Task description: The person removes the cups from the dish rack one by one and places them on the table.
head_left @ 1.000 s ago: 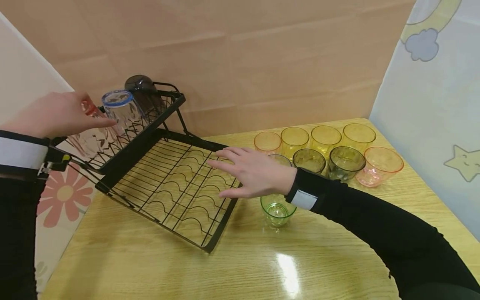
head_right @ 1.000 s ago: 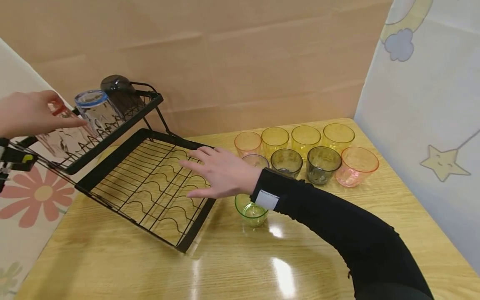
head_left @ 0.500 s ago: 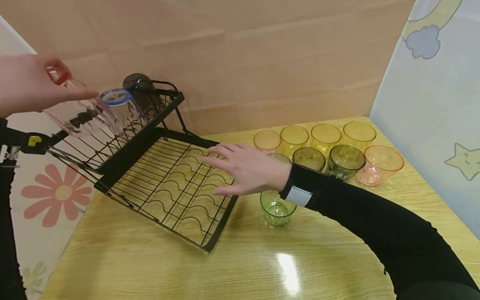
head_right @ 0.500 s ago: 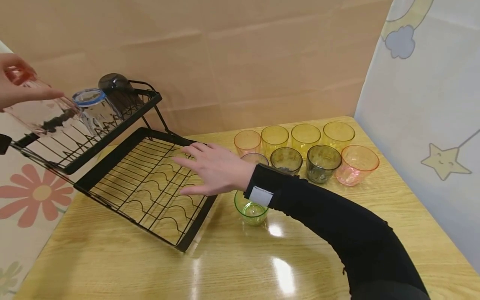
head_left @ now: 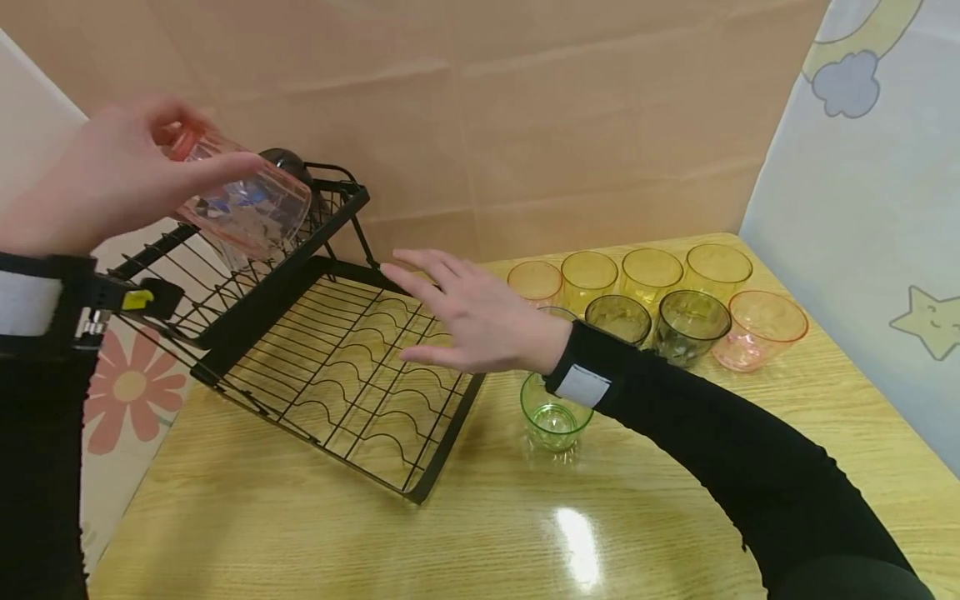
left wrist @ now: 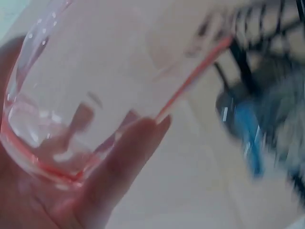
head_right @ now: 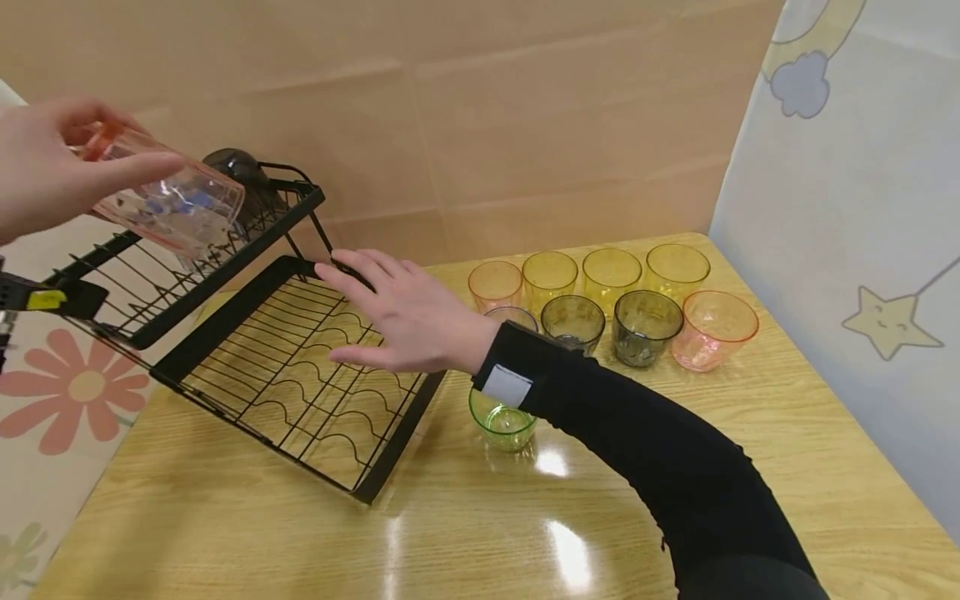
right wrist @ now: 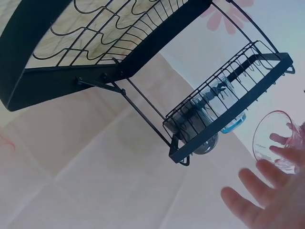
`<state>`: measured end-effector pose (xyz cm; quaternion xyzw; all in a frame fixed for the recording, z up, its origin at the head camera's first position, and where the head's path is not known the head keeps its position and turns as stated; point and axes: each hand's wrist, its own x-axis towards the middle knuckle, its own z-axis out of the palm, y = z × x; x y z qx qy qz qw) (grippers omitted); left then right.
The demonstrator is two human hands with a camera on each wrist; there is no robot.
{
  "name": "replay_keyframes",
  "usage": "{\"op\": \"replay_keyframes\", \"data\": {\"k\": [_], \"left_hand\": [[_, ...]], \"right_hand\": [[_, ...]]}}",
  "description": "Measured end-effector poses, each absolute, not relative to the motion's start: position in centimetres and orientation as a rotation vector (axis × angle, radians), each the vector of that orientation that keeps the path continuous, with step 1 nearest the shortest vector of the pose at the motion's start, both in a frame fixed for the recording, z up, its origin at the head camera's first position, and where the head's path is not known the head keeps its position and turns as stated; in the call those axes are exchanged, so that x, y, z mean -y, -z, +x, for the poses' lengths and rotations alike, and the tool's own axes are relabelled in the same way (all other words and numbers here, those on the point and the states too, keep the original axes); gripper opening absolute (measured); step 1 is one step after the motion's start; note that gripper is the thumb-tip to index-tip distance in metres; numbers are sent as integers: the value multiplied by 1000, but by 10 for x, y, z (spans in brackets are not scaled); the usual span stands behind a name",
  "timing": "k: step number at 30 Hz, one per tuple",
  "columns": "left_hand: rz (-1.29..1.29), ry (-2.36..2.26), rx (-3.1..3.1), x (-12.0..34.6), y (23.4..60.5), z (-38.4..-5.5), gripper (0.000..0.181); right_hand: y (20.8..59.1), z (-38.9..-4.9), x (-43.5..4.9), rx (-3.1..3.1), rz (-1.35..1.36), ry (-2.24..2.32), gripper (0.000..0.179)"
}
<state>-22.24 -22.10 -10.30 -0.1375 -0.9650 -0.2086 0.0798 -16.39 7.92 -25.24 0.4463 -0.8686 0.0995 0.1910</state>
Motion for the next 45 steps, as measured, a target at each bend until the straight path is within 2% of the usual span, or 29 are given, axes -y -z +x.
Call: {"op": "replay_keyframes", "data": {"k": [2,5,10,17,26,30,35,39,42,45], "left_hand": [[-424,789,2828,212,113,-216,41],[-435,1026,2767,196,128,-206,32],[-551,1510,2632,171,157,-190,34],[-631,2186,2299,141,198,-176,28],[-650,2524,2119,102,241,-162,42],[-668,2601,2064,91,250,-159,39],[-718,2509,2238,90,256,-160,38],[-792,2249,2551,98,259,-163,40],[-874,1884,2813,107,261,-166,42],[-978,1293,3014,114,262,-167,53]], "right_hand": [[255,-165,-82,2366,1240,-345,89],[259,-166,-86,2262,1220,-473,91],[261,-165,-88,2140,1149,-667,91],[257,-161,-81,1989,1114,-783,92],[258,-161,-77,1860,1073,-883,85],[261,-160,-80,1798,1053,-887,78],[264,-159,-91,1783,1089,-867,67],[267,-156,-109,1852,1153,-783,64],[269,-152,-130,1939,1172,-668,64],[270,-147,-153,2014,1169,-556,61]]}}
